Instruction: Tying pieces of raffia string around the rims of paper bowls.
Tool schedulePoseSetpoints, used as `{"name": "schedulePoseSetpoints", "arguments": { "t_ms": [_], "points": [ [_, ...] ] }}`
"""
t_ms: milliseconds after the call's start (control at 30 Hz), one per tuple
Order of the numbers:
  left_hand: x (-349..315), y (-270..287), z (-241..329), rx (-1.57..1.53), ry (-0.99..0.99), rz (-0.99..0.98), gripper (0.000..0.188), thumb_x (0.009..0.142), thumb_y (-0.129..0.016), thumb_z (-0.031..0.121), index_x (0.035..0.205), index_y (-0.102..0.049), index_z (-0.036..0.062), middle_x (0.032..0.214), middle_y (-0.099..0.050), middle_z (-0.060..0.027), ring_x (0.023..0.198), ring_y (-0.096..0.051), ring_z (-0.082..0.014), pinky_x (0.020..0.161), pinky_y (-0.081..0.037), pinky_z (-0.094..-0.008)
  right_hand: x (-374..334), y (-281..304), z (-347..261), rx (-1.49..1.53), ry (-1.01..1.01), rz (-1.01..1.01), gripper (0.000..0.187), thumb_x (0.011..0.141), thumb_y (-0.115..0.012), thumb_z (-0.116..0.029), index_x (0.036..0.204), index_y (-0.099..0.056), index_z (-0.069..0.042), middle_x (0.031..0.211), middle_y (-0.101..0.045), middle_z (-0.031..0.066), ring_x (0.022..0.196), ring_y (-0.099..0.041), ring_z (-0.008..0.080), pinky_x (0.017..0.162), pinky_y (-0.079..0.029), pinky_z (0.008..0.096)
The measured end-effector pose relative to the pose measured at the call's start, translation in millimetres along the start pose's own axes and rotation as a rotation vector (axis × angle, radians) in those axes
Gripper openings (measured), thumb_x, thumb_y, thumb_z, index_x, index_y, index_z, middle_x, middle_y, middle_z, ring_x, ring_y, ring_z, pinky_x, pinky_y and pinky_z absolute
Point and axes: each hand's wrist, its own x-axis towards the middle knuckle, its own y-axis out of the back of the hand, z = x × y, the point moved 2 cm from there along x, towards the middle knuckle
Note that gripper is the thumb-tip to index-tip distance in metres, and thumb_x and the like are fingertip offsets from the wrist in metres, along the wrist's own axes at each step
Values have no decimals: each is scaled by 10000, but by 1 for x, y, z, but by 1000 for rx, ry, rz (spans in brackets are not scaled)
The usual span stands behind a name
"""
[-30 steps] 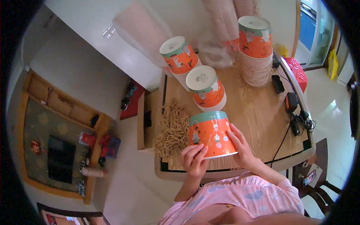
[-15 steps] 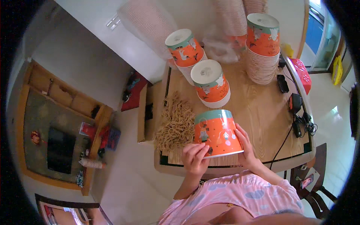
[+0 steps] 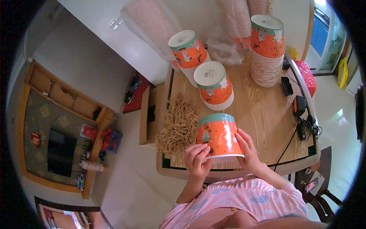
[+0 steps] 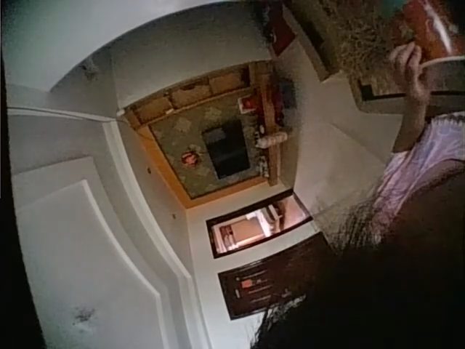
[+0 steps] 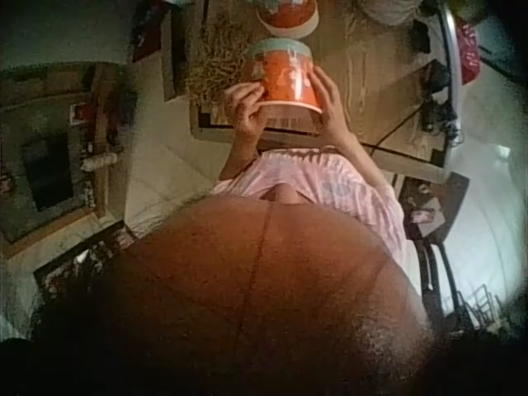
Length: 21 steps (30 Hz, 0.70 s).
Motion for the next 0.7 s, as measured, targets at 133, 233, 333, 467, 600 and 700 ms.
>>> {"name": "schedulePoseSetpoints", "arguments": {
  "t_ms": [133, 233, 333, 467, 600, 700],
  "points": [
    [2, 0, -1, 43, 15, -13, 224, 764, -660, 183, 950, -629, 62, 974, -614, -62, 866, -569, -253, 743, -480, -364, -1, 2, -1, 2, -37, -79, 710, 682, -574, -37, 1346, -323, -48, 1382, -282, 203, 1252, -314, 400, 1036, -289, 464],
    [2, -1, -1, 40, 9, -42, 216, 767, -657, 177, 948, -630, 60, 969, -617, -61, 857, -572, -251, 744, -477, -363, -2, 4, -1, -3, -68, -117, 709, 693, -575, -24, 1347, -302, -40, 1369, -292, 224, 1252, -307, 412, 1020, -296, 480],
    [3, -2, 1, -8, 21, -41, 218, 762, -664, 176, 942, -630, 58, 975, -620, -62, 846, -580, -246, 733, -481, -357, 7, 19, -19, -59, 113, -40, 688, 641, -637, -62, 1289, -434, -170, 1365, -314, 185, 1235, -334, 412, 997, -319, 524],
    [6, -12, 8, -125, -14, -149, 212, 753, -670, 164, 932, -631, 57, 943, -627, -59, 819, -596, -240, 705, -489, -342, 19, 32, -50, -140, 261, -109, 483, 657, -650, -74, 1126, -552, -134, 1238, -449, 144, 1159, -425, 357, 987, -333, 508],
    [6, -17, 12, -138, -12, -148, 204, 756, -669, 164, 927, -633, 58, 929, -628, -57, 813, -598, -238, 706, -489, -343, 18, 33, -46, -35, 235, -149, 465, 648, -597, 30, 1102, -545, -59, 1191, -477, 151, 1125, -454, 352, 948, -362, 507],
    [4, -17, 16, -108, 0, -171, 206, 756, -671, 172, 926, -636, 62, 928, -626, -57, 815, -597, -232, 702, -485, -347, 16, 35, -46, -36, 226, -152, 490, 660, -566, 57, 1138, -533, -47, 1179, -485, 152, 1106, -466, 342, 944, -375, 479]
  ]
}}
